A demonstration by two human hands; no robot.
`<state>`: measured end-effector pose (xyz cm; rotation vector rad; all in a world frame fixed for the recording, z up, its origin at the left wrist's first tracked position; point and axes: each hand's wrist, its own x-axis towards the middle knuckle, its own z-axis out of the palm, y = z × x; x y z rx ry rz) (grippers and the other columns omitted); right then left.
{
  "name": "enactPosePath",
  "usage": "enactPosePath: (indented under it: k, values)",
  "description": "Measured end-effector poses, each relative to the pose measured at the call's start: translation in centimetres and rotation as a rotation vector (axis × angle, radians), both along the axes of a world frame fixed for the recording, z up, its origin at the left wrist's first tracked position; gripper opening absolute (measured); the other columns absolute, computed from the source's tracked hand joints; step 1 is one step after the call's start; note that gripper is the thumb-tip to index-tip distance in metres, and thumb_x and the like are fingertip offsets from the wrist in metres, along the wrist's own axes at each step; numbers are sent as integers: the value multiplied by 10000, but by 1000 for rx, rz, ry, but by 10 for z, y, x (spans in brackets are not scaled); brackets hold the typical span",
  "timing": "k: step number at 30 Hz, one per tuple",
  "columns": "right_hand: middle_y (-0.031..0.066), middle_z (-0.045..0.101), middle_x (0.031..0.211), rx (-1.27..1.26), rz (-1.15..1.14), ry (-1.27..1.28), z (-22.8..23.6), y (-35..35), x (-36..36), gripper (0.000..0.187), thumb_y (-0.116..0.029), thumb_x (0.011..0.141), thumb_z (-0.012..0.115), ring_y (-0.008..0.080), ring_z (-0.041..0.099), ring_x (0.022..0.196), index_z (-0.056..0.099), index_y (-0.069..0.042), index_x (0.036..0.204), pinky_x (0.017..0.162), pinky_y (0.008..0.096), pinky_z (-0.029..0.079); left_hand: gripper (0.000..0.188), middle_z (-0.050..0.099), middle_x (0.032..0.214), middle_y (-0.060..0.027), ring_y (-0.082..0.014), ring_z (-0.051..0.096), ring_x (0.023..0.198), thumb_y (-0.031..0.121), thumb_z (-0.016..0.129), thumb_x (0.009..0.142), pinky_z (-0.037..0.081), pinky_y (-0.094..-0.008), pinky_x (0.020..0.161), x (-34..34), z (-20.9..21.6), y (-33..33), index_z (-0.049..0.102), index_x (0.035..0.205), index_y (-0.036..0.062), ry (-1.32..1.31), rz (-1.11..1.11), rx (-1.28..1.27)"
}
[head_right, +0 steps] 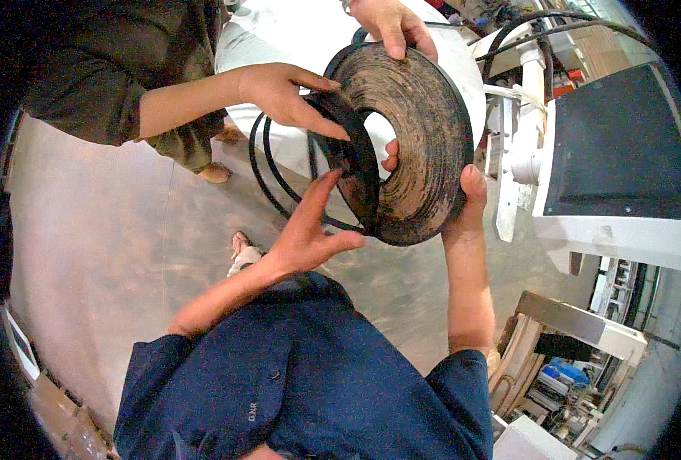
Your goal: The person picks up a sheet of paper, looks at it, and then handles a large roll of black tape on a white circular table, unspooling and rewinding part of it before walking away.
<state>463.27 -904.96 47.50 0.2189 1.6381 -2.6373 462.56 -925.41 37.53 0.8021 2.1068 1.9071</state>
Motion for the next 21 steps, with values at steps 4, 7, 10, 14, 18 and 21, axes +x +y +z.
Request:
enactPosePath:
  k: [4, 7, 10, 14, 18, 21]
  values:
    - [247, 542, 1186, -16, -12, 7, 6, 17, 2, 957, -593, 715, 659, 342, 587, 1035, 340, 54, 1345, 876, 431, 513, 934, 420, 1304, -274, -396, 433, 1207, 439, 802, 639, 351, -444, 995, -20, 36, 46, 375, 1295, -71, 144, 64, -56]
    - [242, 543, 1186, -28, -16, 18, 8, 25, 4, 946, -601, 729, 640, 346, 586, 1035, 346, 59, 1339, 883, 439, 508, 748, 562, 1122, -250, -371, 543, 1070, 371, 792, 662, 417, -420, 920, -32, 25, 73, 482, 1177, -74, -11, 79, 162]
    - [246, 538, 1190, -9, -55, 50, 11, 30, 7, 936, -610, 741, 622, 353, 581, 1043, 354, 64, 1332, 893, 448, 500, 330, 641, 882, -67, -157, 607, 842, 203, 711, 794, 481, -310, 753, -35, 19, 73, 604, 1045, 16, -346, 3, 241]
    - [258, 483, 1269, -124, -31, 92, 4, 50, 11, 918, -618, 773, 552, 370, 546, 1117, 308, 28, 1378, 951, 506, 461, 171, 649, 858, -27, -108, 594, 797, 148, 643, 853, 474, -265, 715, -39, 27, 44, 640, 960, 15, -412, 41, 291]
    - [256, 525, 1204, -105, -99, 86, 8, 52, 9, 903, -617, 766, 569, 371, 580, 1046, 356, 45, 1342, 911, 477, 487, 186, 671, 893, -68, -135, 618, 845, 130, 618, 874, 478, -279, 794, -45, 45, 4, 628, 999, -8, -572, -32, 295]
    - [251, 552, 1155, -87, -167, 75, 13, 52, 6, 897, -615, 760, 587, 362, 602, 994, 384, 58, 1316, 879, 452, 506, 213, 677, 938, -102, -178, 630, 905, 135, 590, 893, 490, -307, 832, -38, 43, -10, 612, 1045, -12, -616, -9, 410]
